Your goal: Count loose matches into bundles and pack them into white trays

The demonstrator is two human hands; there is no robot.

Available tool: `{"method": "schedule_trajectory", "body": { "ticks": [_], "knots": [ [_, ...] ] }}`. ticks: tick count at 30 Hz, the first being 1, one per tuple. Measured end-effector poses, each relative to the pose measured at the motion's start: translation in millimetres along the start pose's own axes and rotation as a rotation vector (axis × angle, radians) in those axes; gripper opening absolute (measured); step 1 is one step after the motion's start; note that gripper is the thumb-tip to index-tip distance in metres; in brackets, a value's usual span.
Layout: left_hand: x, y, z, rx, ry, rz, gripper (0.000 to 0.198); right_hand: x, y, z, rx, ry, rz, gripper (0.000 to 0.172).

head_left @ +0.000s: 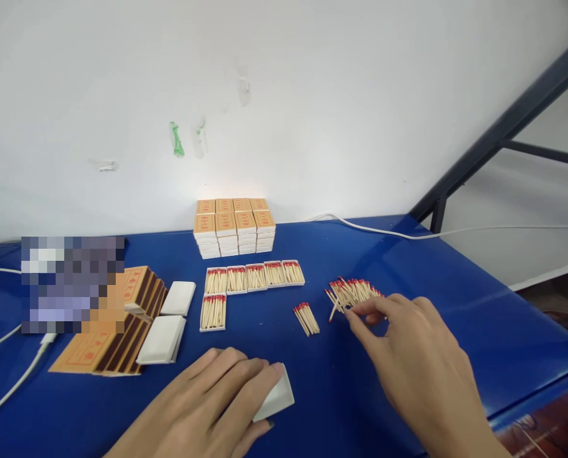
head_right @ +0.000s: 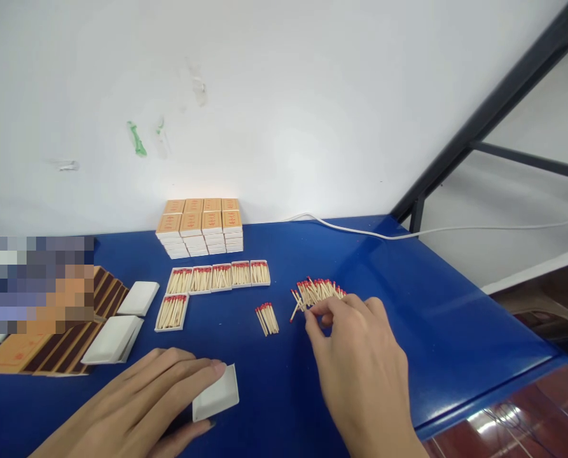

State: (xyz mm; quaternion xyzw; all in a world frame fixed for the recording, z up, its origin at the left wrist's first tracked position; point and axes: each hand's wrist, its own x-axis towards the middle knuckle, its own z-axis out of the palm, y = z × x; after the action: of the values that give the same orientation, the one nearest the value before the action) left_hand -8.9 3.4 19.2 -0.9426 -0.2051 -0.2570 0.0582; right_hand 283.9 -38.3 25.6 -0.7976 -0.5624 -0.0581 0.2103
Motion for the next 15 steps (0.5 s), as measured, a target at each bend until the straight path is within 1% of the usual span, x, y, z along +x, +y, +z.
{"method": "schedule_trajectory", "body": {
  "ticks": [5, 8, 10, 12, 15],
  "knots": [
    [0.5, 0.0, 0.3, 0.005, -0.005, 0.0, 0.036, 4.9, 1.7, -8.9, -0.138, 0.107, 0.071, 0.029],
    [1.1, 1.8, 0.2, 0.011, 0.002, -0.002, 0.037, 1.3, -4.7, -12.6, -0.111, 0.139, 0.047, 0.031],
    [1.2, 2.6, 0.1, 0.009, 0.008, 0.001, 0.036, -3.5, -13.5, -11.4, -0.031, 0.129, -0.01, 0.03],
    [1.4, 2.5, 0.1, 0.001, 0.015, -0.002, 0.036, -8.9, -24.5, -7.4, 0.054, 0.08, -0.08, 0.025],
    [1.9, 2.3, 0.5, -0.011, 0.011, -0.008, 0.036, -15.1, -40.3, 0.1, 0.083, 0.018, -0.163, 0.018]
  ]
}}
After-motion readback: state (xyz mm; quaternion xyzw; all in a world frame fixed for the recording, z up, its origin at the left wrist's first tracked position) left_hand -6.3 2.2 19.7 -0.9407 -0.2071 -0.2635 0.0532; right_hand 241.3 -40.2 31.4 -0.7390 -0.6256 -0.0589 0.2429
